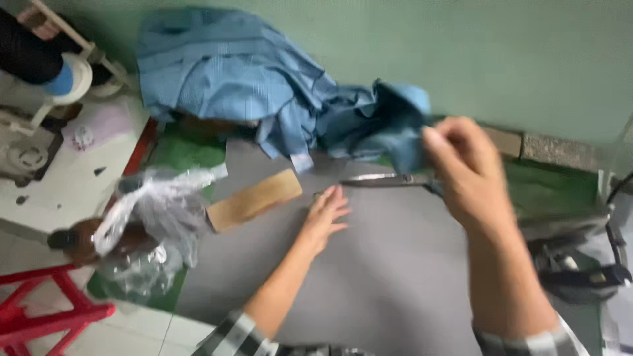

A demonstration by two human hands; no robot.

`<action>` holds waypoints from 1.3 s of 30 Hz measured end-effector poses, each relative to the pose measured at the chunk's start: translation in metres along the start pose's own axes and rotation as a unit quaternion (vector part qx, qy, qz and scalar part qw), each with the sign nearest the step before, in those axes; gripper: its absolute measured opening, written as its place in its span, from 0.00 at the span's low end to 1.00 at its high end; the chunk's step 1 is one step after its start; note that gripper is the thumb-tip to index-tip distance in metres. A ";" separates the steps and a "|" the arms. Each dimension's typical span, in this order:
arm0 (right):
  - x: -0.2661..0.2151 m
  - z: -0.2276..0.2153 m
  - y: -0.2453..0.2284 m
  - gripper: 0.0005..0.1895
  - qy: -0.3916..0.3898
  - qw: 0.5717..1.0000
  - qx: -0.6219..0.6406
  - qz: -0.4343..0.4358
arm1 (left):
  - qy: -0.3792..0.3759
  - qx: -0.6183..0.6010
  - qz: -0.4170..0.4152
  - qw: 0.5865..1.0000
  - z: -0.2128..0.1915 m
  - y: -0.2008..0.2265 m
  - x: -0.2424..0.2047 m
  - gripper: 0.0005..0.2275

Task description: The person irons a light blue piece of fabric on a gray work surface. They use a steam iron and a wooden pressing block to smooth the material, folding and unfolding the fabric to press different sections.

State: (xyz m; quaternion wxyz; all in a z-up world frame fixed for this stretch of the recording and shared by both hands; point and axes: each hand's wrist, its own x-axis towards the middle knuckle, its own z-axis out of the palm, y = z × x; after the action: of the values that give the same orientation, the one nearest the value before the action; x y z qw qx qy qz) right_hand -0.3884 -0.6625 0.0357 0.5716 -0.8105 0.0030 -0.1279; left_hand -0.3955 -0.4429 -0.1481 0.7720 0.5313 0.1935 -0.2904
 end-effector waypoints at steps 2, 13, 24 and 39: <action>-0.049 -0.022 -0.039 0.07 -0.007 0.989 0.150 0.017 | -0.018 -0.150 -0.056 0.987 0.029 -0.004 -0.006 0.49; -0.145 -0.125 0.052 0.09 0.232 0.938 0.202 0.160 | 0.090 -0.321 -0.095 0.938 -0.005 -0.082 0.041 0.13; -0.306 -0.113 0.184 0.09 0.170 0.891 0.211 0.364 | 0.144 0.011 0.082 0.986 -0.055 -0.085 -0.172 0.17; -0.331 -0.064 0.169 0.04 -0.031 0.955 0.046 0.290 | -0.285 0.661 0.349 0.600 0.082 -0.129 -0.061 0.34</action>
State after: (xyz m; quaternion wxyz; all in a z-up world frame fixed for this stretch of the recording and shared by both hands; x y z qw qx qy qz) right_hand -0.6985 -0.7304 -0.1685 0.6206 -0.7511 0.2143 0.0687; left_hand -0.5269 -0.5388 -0.1732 0.2692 0.8137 -0.4812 -0.1840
